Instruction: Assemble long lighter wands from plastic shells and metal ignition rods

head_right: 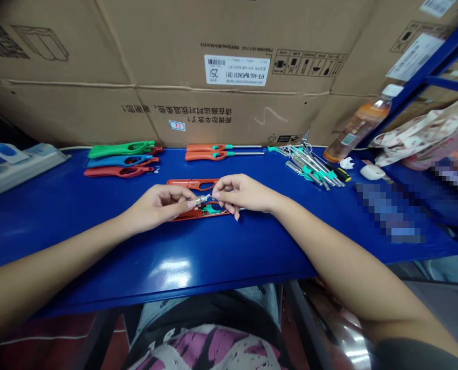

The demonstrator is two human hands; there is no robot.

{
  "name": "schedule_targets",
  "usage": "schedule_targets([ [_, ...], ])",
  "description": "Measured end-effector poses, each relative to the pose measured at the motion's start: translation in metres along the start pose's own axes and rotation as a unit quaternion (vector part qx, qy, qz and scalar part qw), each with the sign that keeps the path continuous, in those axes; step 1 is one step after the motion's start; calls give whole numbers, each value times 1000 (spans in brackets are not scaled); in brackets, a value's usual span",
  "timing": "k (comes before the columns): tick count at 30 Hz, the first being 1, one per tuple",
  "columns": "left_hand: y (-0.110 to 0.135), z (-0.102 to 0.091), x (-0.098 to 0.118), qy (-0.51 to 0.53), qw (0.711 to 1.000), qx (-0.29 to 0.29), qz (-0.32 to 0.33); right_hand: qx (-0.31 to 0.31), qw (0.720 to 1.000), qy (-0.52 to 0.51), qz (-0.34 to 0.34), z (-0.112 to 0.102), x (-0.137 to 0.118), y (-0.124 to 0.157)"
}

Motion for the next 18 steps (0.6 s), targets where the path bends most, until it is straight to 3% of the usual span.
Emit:
schedule_targets([
  [6,-1,2,-1,13,1000,-11,6,24,999,-18,21,-6,2,0],
  [18,-2,0,-6,41,999,-14,-5,-44,999,23,14,4,1,2],
])
Point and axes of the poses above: each hand's wrist, its own y-axis away from the middle knuckle, its own z-axis out of the palm, x = y × z, the point moved 7 cm from there along -y, towards the middle knuckle, and after that the axes turned 1 degree about z, right-handed, at the moved point
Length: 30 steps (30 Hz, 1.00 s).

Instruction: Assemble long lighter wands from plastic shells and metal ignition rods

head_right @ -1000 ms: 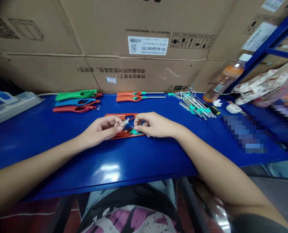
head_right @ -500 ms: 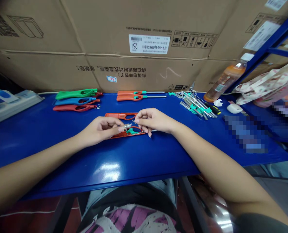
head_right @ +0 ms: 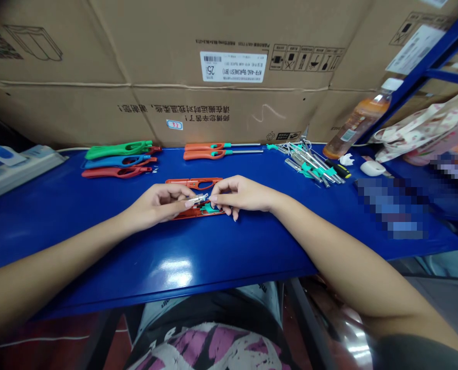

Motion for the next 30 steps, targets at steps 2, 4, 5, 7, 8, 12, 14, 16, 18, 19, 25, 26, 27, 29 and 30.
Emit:
schedule_targets([
  [2,0,0,0,1,1000,-4,1,-2,1000,-2,-1,0,0,0],
  [4,0,0,0,-2,1000,-3,-1,-2,1000,-5,-3,-1,1,-1],
  [5,0,0,0,-4,1000,-1,-2,-2,1000,-6,-3,-1,1,-1],
  [7,0,0,-1,-7,1000,2,-3,-3,1000,-8,-4,-1,1,0],
  [8,0,0,-1,-8,1000,2,-3,-3,1000,-9,-4,-1,1,0],
  [12,0,0,0,-4,1000,-1,-2,-4,1000,-9,-7,0,0,0],
  [14,0,0,1,-2,1000,0,0,-5,1000,-7,-9,0,0,0],
  [16,0,0,1,-2,1000,0,1,-5,1000,-7,-9,0,0,0],
  [18,0,0,1,-3,1000,-2,1,-4,1000,-7,-9,0,0,0],
  [19,0,0,1,-4,1000,-3,0,-4,1000,-7,-10,0,0,0],
  [25,0,0,1,-1,1000,-6,1,-12,1000,-2,-13,1,-1,0],
  [26,0,0,2,-1,1000,-6,1,-13,1000,-2,-12,1,-1,0],
  [27,0,0,2,0,1000,-5,2,-13,1000,-2,-11,1,-1,0],
  [29,0,0,3,1,1000,-5,4,-11,1000,-2,-10,1,-1,0],
  [30,0,0,3,1,1000,-5,5,-10,1000,-2,-10,1,-1,0],
])
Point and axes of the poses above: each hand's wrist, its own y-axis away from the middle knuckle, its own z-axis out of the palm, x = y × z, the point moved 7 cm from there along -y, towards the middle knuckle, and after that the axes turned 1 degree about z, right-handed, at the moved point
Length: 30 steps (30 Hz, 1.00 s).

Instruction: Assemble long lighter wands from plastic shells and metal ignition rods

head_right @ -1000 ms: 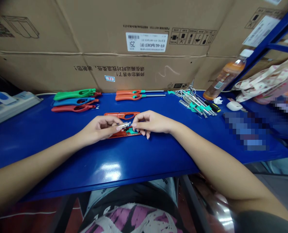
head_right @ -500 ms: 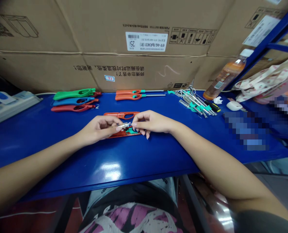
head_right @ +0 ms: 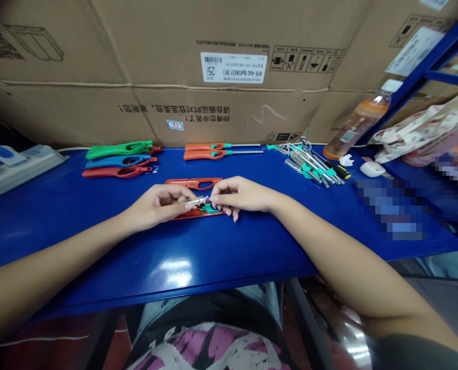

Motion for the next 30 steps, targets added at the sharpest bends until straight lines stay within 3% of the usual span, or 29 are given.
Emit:
schedule_targets([
  [30,-1,1,1,3,1000,1,6,-6,1000,8,-6,0,0,0],
])
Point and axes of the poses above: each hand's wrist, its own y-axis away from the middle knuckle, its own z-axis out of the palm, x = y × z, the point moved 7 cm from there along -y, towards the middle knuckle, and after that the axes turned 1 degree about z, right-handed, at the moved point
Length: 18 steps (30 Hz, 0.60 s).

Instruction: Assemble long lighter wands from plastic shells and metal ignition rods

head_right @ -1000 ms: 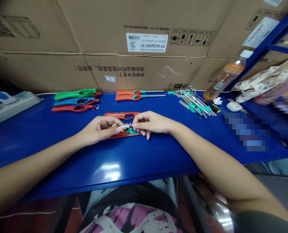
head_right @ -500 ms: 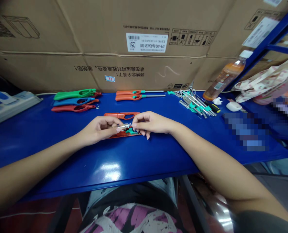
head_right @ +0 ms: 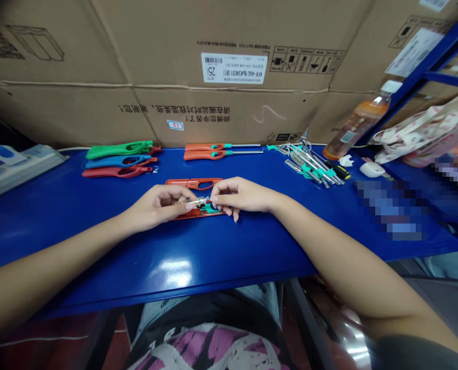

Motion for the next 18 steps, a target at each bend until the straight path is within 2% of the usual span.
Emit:
schedule_targets([
  [18,1,0,-1,9,1000,-5,-14,0,1000,-1,8,0,1,0],
])
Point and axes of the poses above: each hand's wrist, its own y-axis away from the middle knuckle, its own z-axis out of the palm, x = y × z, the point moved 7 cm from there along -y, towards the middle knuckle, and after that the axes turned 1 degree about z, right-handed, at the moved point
